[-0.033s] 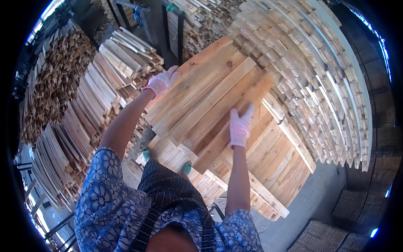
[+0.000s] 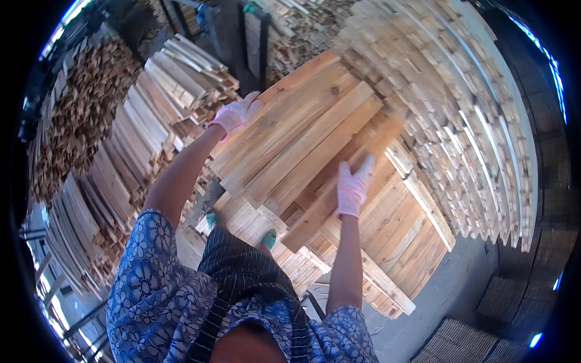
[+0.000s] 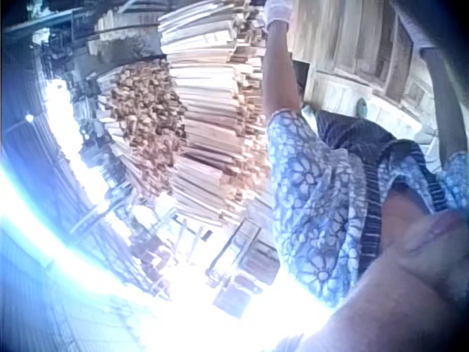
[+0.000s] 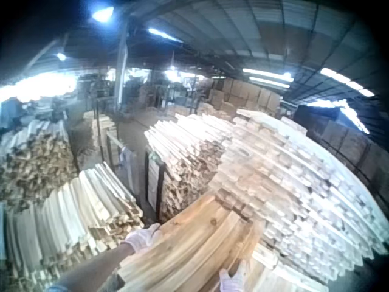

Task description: The person picks up wooden planks from a large pile and places them onto a wooden pallet. They arrange the planks in a neat stack, occasionally adjusting their position to ensure alignment. The process is repeated continuously as they build up the stack on the pallet.

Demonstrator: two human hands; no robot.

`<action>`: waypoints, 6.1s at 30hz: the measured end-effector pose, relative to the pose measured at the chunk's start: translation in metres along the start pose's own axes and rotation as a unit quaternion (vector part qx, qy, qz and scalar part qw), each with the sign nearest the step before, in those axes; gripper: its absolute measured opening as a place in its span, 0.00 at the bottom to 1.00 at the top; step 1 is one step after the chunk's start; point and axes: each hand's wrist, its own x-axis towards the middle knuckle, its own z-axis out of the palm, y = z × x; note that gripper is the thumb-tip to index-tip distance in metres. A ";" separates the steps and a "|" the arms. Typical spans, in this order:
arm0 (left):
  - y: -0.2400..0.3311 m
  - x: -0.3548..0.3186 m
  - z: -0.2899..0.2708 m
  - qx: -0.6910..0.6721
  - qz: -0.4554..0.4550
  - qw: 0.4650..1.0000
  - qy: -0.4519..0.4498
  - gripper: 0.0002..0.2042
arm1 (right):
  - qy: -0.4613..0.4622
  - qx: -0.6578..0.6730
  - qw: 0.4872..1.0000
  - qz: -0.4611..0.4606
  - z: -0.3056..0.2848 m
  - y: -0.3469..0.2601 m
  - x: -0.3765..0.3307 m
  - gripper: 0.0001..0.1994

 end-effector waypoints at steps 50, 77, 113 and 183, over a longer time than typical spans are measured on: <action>-0.621 -0.800 -0.110 -0.173 -0.708 0.555 0.401 0.47 | -0.735 -0.026 0.647 -0.201 0.694 -0.557 -0.688 0.59; -0.606 -0.708 -0.131 -0.360 -0.648 0.481 0.469 0.51 | -0.812 -0.008 0.568 -0.132 0.594 -0.586 -0.714 0.58; -0.337 -0.432 0.016 -0.599 -0.300 0.573 0.472 0.37 | -0.707 0.279 0.649 0.027 0.425 -0.332 -0.361 0.33; 0.353 -0.148 0.168 -0.088 0.077 0.988 -0.102 0.40 | 0.105 0.171 0.939 0.279 -0.202 0.123 -0.143 0.41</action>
